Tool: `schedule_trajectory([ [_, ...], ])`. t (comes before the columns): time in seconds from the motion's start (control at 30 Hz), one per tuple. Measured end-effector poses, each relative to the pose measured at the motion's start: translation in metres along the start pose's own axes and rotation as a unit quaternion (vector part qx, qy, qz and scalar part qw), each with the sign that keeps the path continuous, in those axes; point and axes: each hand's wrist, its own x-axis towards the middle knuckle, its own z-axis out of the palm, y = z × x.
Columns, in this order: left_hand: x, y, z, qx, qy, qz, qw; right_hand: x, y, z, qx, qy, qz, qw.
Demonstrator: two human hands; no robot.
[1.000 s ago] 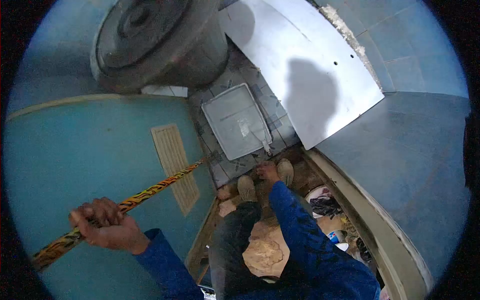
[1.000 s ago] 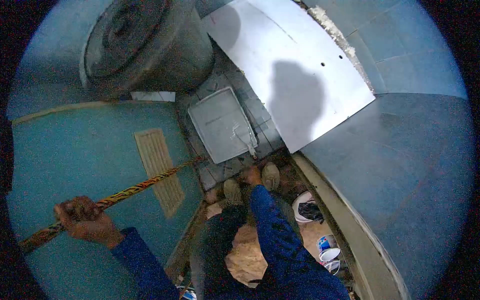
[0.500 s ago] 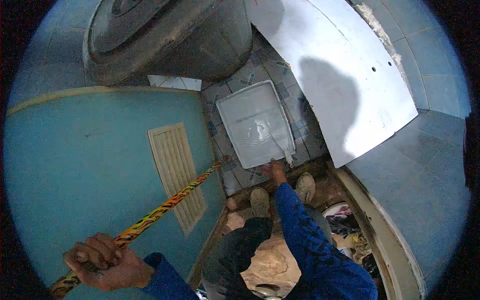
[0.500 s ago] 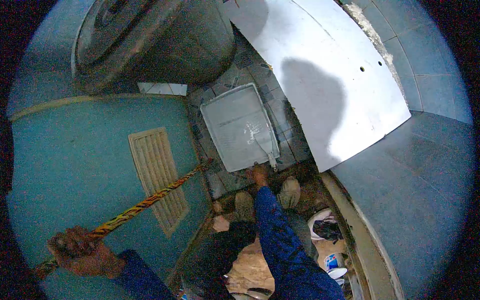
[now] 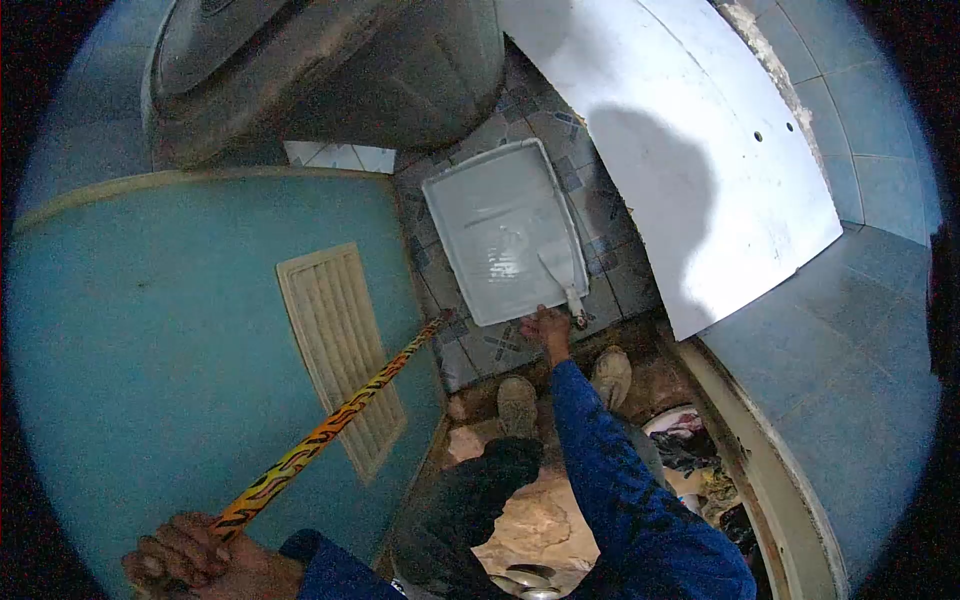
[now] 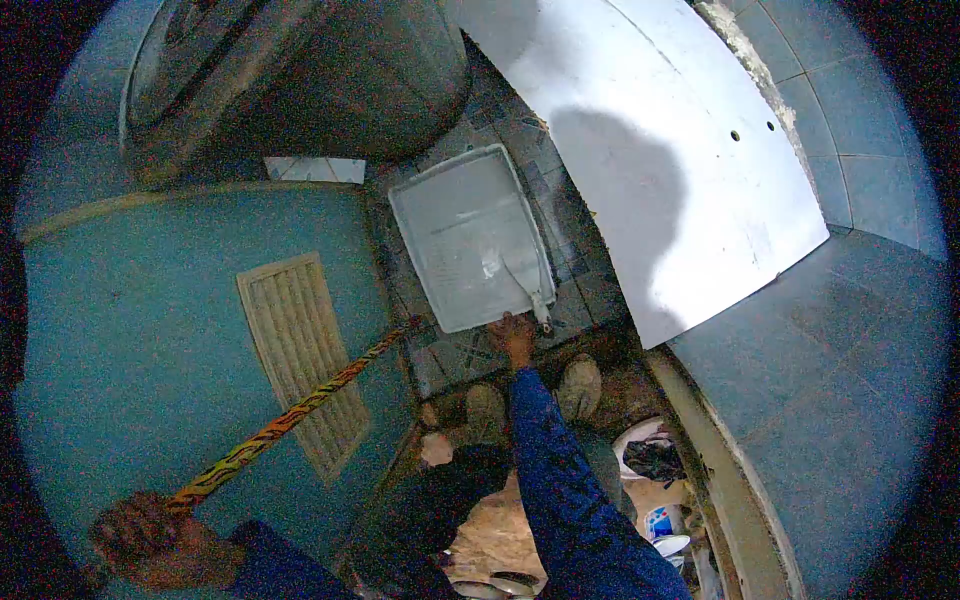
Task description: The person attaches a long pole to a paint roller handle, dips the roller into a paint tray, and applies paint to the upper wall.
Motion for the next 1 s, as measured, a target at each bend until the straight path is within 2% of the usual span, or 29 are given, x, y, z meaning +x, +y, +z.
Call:
schedule_trajectory([
  [0.03, 0.0, 0.0, 0.0, 0.001, 0.005, 0.002, 1.0, 0.005, -0.005, 0.004, -0.125, 0.011, -0.11, 0.986],
  [0.07, 0.0, 0.0, 0.0, 0.002, 0.009, 0.005, 1.0, 0.008, -0.044, -0.035, -0.125, 0.01, -0.11, 0.986],
  [0.1, 0.0, -0.002, -0.004, 0.003, 0.009, 0.006, 1.0, 0.012, -0.1, -0.048, 0.106, -0.019, 0.139, 0.985],
  [0.13, 0.002, -0.005, -0.01, -0.01, -0.017, 0.018, 1.0, 0.04, -0.161, -0.052, 0.324, -0.046, 0.371, 0.869],
  [0.17, 0.003, -0.006, -0.013, -0.024, -0.044, 0.03, 0.998, 0.029, -0.124, -0.044, 0.325, -0.047, 0.37, 0.869],
  [0.2, 0.002, -0.006, -0.01, -0.024, -0.044, 0.031, 0.998, 0.028, -0.077, -0.035, 0.134, -0.055, 0.21, 0.967],
  [0.23, 0.001, -0.006, -0.005, 0.001, -0.023, 0.042, 0.999, 0.047, -0.048, 0.002, -0.066, -0.058, 0.033, 0.996],
  [0.27, 0.0, -0.005, -0.003, 0.026, -0.002, 0.052, 0.998, 0.04, -0.083, -0.031, -0.065, -0.058, 0.032, 0.996],
  [0.3, 0.001, -0.005, -0.005, 0.025, -0.002, 0.054, 0.998, 0.049, -0.135, -0.039, 0.137, -0.067, 0.2, 0.968],
  [0.33, 0.003, -0.005, -0.01, -0.007, -0.026, 0.043, 0.999, 0.06, -0.192, -0.046, 0.329, -0.071, 0.355, 0.872],
  [0.37, 0.004, -0.005, -0.012, -0.039, -0.05, 0.031, 0.997, 0.063, -0.212, -0.049, 0.33, -0.071, 0.355, 0.872],
  [0.5, 0.002, -0.003, -0.014, -0.064, -0.043, 0.011, 0.997, 0.073, -0.253, -0.054, 0.293, -0.053, 0.377, 0.877],
  [0.53, 0.003, -0.004, -0.018, -0.07, -0.076, 0.012, 0.995, 0.074, -0.256, -0.054, 0.284, -0.048, 0.381, 0.879],
  [0.57, 0.003, -0.005, -0.02, -0.077, -0.108, 0.013, 0.991, 0.067, -0.189, -0.051, 0.285, -0.048, 0.379, 0.879],
  [0.63, 0.002, -0.007, -0.021, -0.063, -0.089, 0.002, 0.994, 0.085, -0.076, -0.019, 0.172, -0.115, 0.252, 0.945],
  [0.67, 0.001, -0.007, -0.021, -0.05, -0.069, -0.01, 0.996, 0.081, -0.057, -0.028, 0.171, -0.115, 0.253, 0.945],
  [0.7, 0.0, -0.009, -0.02, -0.04, -0.049, -0.021, 0.998, 0.081, -0.04, -0.038, -0.192, -0.162, -0.051, 0.967],
  [0.73, 0.0, -0.007, -0.018, -0.031, -0.027, -0.033, 0.999, 0.078, -0.054, -0.051, -0.513, -0.171, -0.342, 0.769],
  [0.77, 0.001, -0.006, -0.017, -0.025, -0.006, -0.044, 0.999, 0.069, -0.069, -0.062, -0.516, -0.165, -0.344, 0.767],
  [0.83, 0.0, -0.01, -0.019, -0.034, -0.054, -0.05, 0.997, 0.039, -0.18, -0.099, -0.555, -0.207, -0.298, 0.749],
  [0.87, 0.004, -0.009, -0.021, -0.047, -0.074, -0.113, 0.99, 0.033, -0.227, -0.123, -0.452, -0.282, -0.105, 0.84],
  [0.9, 0.009, -0.006, -0.02, -0.06, -0.093, -0.175, 0.978, 0.027, -0.261, -0.144, -0.319, -0.339, 0.092, 0.881],
  [0.97, 0.016, 0.007, 0.003, -0.061, -0.09, -0.232, 0.967, -0.016, -0.283, -0.202, -0.354, -0.267, -0.118, 0.888],
  [1.0, 0.018, 0.007, 0.005, -0.077, -0.089, -0.227, 0.967, -0.027, -0.31, -0.226, -0.358, -0.255, -0.127, 0.889],
])
